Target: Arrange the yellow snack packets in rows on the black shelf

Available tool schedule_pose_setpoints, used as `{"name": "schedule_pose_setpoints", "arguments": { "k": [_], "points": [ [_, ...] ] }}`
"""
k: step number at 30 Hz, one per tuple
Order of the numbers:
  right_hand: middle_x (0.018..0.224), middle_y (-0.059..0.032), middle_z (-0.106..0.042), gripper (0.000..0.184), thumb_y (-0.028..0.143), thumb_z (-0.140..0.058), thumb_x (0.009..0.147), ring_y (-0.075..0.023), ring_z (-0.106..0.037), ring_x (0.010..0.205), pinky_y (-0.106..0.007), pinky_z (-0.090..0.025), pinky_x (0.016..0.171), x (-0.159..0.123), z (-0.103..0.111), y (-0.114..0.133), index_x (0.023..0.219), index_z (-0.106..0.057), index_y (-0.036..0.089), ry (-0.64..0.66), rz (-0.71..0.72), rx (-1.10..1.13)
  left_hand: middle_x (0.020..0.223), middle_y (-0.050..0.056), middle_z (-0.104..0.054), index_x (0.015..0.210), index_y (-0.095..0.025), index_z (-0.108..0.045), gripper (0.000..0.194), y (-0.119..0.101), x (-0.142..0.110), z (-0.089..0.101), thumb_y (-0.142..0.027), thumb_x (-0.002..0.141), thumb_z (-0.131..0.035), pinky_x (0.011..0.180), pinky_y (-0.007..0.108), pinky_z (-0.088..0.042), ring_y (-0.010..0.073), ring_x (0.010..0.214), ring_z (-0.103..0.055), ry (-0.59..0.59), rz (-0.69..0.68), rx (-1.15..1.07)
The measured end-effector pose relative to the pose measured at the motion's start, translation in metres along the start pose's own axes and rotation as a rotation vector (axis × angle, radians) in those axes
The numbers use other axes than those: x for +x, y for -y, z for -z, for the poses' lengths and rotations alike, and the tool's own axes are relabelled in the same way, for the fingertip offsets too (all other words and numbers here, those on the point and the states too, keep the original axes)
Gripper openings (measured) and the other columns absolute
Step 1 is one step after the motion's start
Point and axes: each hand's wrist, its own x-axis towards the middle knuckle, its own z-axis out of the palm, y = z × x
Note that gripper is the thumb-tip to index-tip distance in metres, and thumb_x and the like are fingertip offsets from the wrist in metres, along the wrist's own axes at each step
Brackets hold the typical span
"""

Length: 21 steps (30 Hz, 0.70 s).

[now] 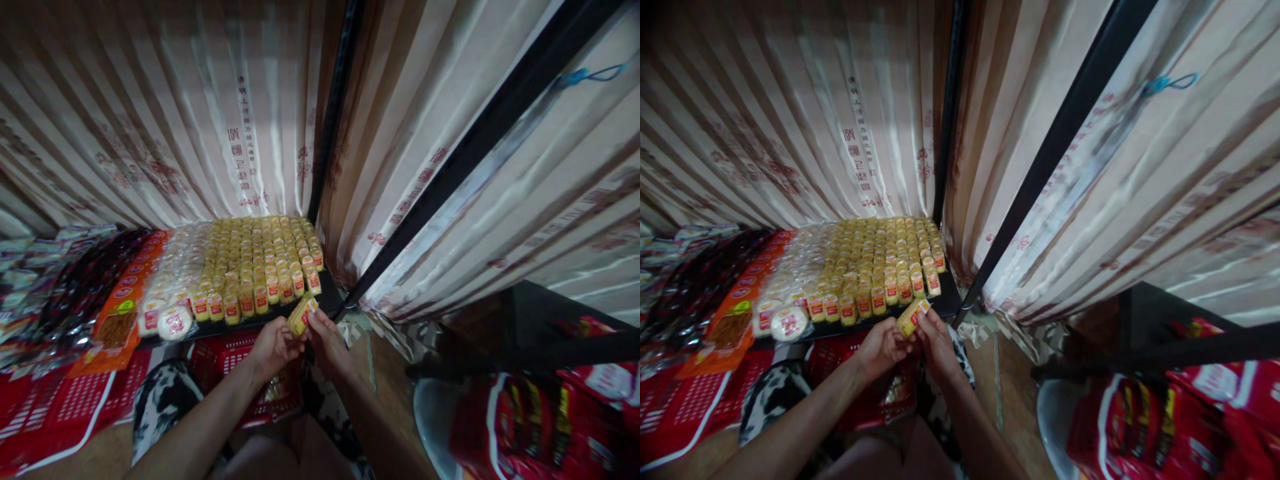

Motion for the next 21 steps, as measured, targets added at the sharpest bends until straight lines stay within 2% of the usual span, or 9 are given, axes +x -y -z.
{"name": "schedule_pose_setpoints", "arguments": {
  "k": [3,6,9,13,15,17,19,21],
  "points": [
    [0.085,-0.0023,-0.07,0.033,0.041,-0.074,0.065,-0.017,-0.064,0.075,-0.027,-0.049,0.067,0.003,0.003,0.005,0.091,-0.066,0.022,-0.114,0.06,-0.034,0.067,0.004,-0.064,0.076,-0.01,-0.062,0.014,0.002,0.002,0.003,-0.019,0.07,-0.052,0.049,0.019,-0.038,0.0099,0.053,-0.057,-0.181,-0.123,0.253],
    [0.09,-0.0022,-0.071,0.039,0.043,-0.072,0.065,-0.0195,-0.065,0.081,-0.03,-0.051,0.071,0.005,0.007,0.009,0.098,-0.066,0.024,-0.193,0.114,-0.151,0.07,0.001,-0.062,0.079,-0.013,-0.063,0.014,-0.004,0.004,-0.003,-0.021,0.069,-0.058,0.051,0.017,-0.035,0.0075,0.055,-0.052,-0.302,-0.375,0.424],
    [0.097,-0.0016,-0.071,0.046,0.047,-0.069,0.066,-0.0223,-0.065,0.089,-0.034,-0.052,0.075,0.006,0.012,0.011,0.107,-0.065,0.027,-0.186,0.15,-0.262,0.078,0.001,-0.063,0.092,-0.016,-0.065,0.026,-0.013,0.008,-0.012,-0.029,0.069,-0.063,0.057,0.019,-0.039,0.0073,0.058,-0.049,-0.286,-0.523,0.549],
    [0.108,-0.0022,-0.068,0.046,0.048,-0.069,0.065,-0.0229,-0.061,0.103,-0.037,-0.05,0.086,0.006,0.014,0.015,0.107,-0.067,0.029,-0.169,0.229,-0.405,0.087,0.002,-0.062,0.11,-0.018,-0.061,0.046,-0.021,0.023,-0.02,-0.028,0.066,-0.068,0.056,0.02,-0.039,0.0064,0.056,-0.045,-0.166,-0.594,0.76],
    [0.112,-0.0024,-0.066,0.044,0.048,-0.069,0.066,-0.0224,-0.06,0.105,-0.037,-0.048,0.091,0.008,0.013,0.018,0.106,-0.068,0.029,-0.167,0.274,-0.467,0.079,0.0,-0.061,0.111,-0.018,-0.061,0.044,-0.022,0.031,-0.021,-0.028,0.069,-0.066,0.055,0.02,-0.038,0.0074,0.056,-0.044,-0.109,-0.629,0.867],
    [0.112,-0.0027,-0.066,0.044,0.049,-0.066,0.069,-0.0224,-0.06,0.105,-0.038,-0.047,0.093,0.011,0.015,0.02,0.109,-0.067,0.029,-0.171,0.277,-0.485,0.073,-0.001,-0.06,0.104,-0.017,-0.064,0.033,-0.025,0.038,-0.022,-0.028,0.072,-0.062,0.056,0.02,-0.038,0.0085,0.057,-0.045,-0.094,-0.68,0.932],
    [0.117,-0.0033,-0.064,0.045,0.049,-0.06,0.075,-0.0224,-0.058,0.109,-0.04,-0.044,0.097,0.02,0.019,0.02,0.115,-0.063,0.029,-0.19,0.302,-0.51,0.07,-0.001,-0.059,0.097,-0.017,-0.065,0.026,-0.031,0.044,-0.023,-0.027,0.073,-0.06,0.055,0.02,-0.038,0.0089,0.056,-0.046,-0.13,-0.725,0.958],
    [0.127,-0.0043,-0.058,0.045,0.049,-0.054,0.08,-0.0222,-0.051,0.119,-0.042,-0.037,0.105,0.032,0.027,0.016,0.119,-0.061,0.027,-0.234,0.398,-0.627,0.067,-0.002,-0.057,0.095,-0.018,-0.065,0.024,-0.041,0.049,-0.026,-0.025,0.072,-0.061,0.055,0.02,-0.039,0.0091,0.056,-0.046,-0.205,-0.758,0.96]
  ]
}}
